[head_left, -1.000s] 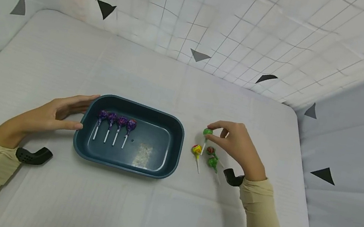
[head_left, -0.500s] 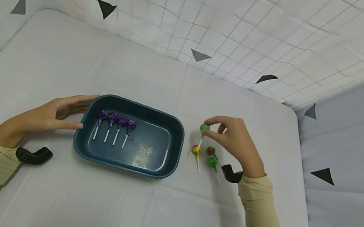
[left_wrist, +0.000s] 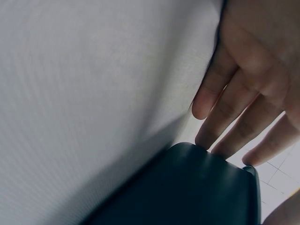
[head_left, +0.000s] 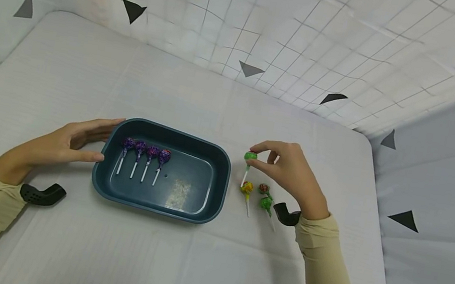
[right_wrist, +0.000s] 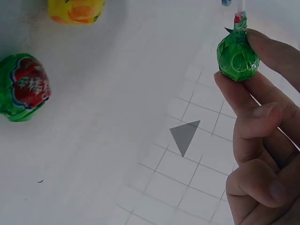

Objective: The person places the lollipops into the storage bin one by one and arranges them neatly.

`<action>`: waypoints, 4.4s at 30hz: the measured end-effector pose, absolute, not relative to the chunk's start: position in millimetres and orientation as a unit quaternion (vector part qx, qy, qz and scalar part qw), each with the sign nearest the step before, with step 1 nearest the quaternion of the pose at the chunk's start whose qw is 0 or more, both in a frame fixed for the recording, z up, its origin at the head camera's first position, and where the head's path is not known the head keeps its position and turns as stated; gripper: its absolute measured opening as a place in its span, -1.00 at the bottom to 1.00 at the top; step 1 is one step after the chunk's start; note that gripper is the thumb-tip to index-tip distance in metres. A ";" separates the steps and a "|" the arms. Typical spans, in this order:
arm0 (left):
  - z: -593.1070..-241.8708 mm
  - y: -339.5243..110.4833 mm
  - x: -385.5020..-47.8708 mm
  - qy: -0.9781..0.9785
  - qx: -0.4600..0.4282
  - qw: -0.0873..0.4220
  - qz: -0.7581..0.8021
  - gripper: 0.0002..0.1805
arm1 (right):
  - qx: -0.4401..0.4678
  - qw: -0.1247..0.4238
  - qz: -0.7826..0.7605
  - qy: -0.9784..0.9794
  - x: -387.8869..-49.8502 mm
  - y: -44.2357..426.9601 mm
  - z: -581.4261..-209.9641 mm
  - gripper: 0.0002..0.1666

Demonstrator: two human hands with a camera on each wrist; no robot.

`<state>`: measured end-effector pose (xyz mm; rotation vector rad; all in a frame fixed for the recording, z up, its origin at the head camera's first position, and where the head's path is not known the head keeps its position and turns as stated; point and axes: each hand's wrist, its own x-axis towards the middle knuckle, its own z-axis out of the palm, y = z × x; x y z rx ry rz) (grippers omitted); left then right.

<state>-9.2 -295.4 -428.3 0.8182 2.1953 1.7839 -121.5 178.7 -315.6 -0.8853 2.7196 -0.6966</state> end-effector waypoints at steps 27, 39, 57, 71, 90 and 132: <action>-425.7 -295.4 -8.7 0.737 0.286 0.100 0.605 -0.10 | -0.319 0.116 -0.217 0.915 -116.6 148.0 -310.6 -0.73; -427.5 -296.3 -10.2 0.743 0.276 0.101 0.602 -0.10 | -0.329 0.123 -0.209 0.913 -114.9 134.0 -308.9 -0.73; -426.3 -295.6 -9.7 0.748 0.277 0.099 0.595 -0.10 | -0.334 0.124 -0.212 0.910 -112.7 110.8 -310.0 -0.73; -427.3 -295.8 -9.5 0.732 0.289 0.099 0.609 -0.10 | -0.348 0.119 -0.223 0.903 -110.7 88.2 -307.1 -0.74; -427.6 -296.5 -9.3 0.746 0.270 0.105 0.600 -0.09 | -0.370 0.115 -0.246 0.888 -107.0 57.7 -298.8 -0.74; -425.6 -294.2 -9.1 0.740 0.288 0.095 0.601 -0.11 | -0.379 0.169 -0.039 0.909 -95.6 5.5 -330.8 -0.80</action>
